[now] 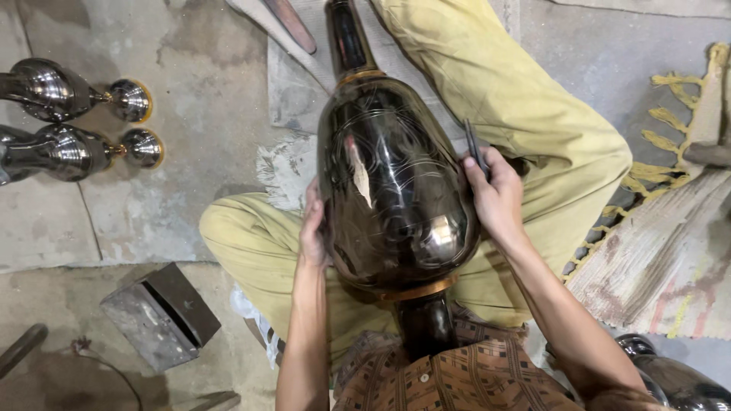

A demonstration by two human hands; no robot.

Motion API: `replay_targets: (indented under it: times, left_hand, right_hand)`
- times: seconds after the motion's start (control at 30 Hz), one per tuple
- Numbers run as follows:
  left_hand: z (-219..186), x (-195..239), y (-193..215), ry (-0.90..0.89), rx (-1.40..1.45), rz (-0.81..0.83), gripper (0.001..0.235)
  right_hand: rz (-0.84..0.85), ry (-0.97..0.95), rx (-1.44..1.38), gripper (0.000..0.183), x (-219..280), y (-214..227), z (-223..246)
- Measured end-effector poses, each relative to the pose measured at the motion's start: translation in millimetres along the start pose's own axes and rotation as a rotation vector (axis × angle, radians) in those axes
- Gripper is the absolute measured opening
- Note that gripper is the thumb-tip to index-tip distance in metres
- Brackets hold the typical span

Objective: The person holds a dark metallic vase between their legs and uses a small chisel and hammer to engrave circular and leaf-like patterns into its surface. They rotate the vase to access different areas and continue hammering the chisel to deepen the design.

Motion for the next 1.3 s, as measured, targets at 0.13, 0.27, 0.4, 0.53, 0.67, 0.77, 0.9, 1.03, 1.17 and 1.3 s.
replay_targets:
  times: [0.13,0.27,0.4,0.53,0.67,0.77,0.9,1.03,1.17,1.3]
  left_hand:
    - [54.1,-3.0,26.5,0.061,0.148,-0.003,0.088]
    - [77.1,-4.0,48.3,0.061,0.185,-0.083,0.08]
    - [46.0,-4.8,37.4,0.004,-0.006,-0.137,0.079]
    - [-34.7,9.7,3.7,-0.227,-0.401,-0.229,0.077]
    - [-103.3,42.2,-50.2,-0.443,-0.617,-0.299,0.07]
    - [-140.1,56.6,-99.9,-0.66,-0.821,-0.272,0.06]
    - [-149.5,69.9,-141.9,-0.622,-0.983,-0.21,0.06]
    - [-143.3,70.7,-136.8,-0.549,-0.744,-0.261,0.059]
    - [-151.5,86.6,-146.5,-0.79,-1.064,-0.328,0.042]
    - [-133.3,80.1,-163.2,-0.722,-1.166,-0.225,0.025]
  right_hand:
    - [-0.03,0.022,0.213,0.015,23.1,12.9,43.6]
    - [0.002,0.016,0.184,0.016,28.0,14.9,47.9]
    - [0.105,0.139,0.02,0.017,20.5,15.5,36.8]
    - [0.242,0.067,-0.145,0.025,18.5,19.1,14.5]
    - [0.33,0.062,-0.141,0.03,26.6,38.0,21.4]
    - [0.353,-0.093,-0.157,0.032,38.3,49.9,19.6]
    - [0.352,-0.194,-0.083,0.036,53.7,55.0,21.0]
    - [0.353,-0.073,-0.117,0.037,63.8,56.8,37.2]
    - [0.305,-0.046,-0.054,0.043,72.7,65.9,47.6]
    - [0.27,-0.075,0.16,0.067,75.8,75.7,60.7]
Point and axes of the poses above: each hand's wrist, its own x-axis away from the middle knuckle, its own y-axis out of the back of the hand, z = x × y, the point moved 9 cm from there along -x, towards the middle knuckle, and after that the axes turned 7 degrees about z, right-handed, at the moved point
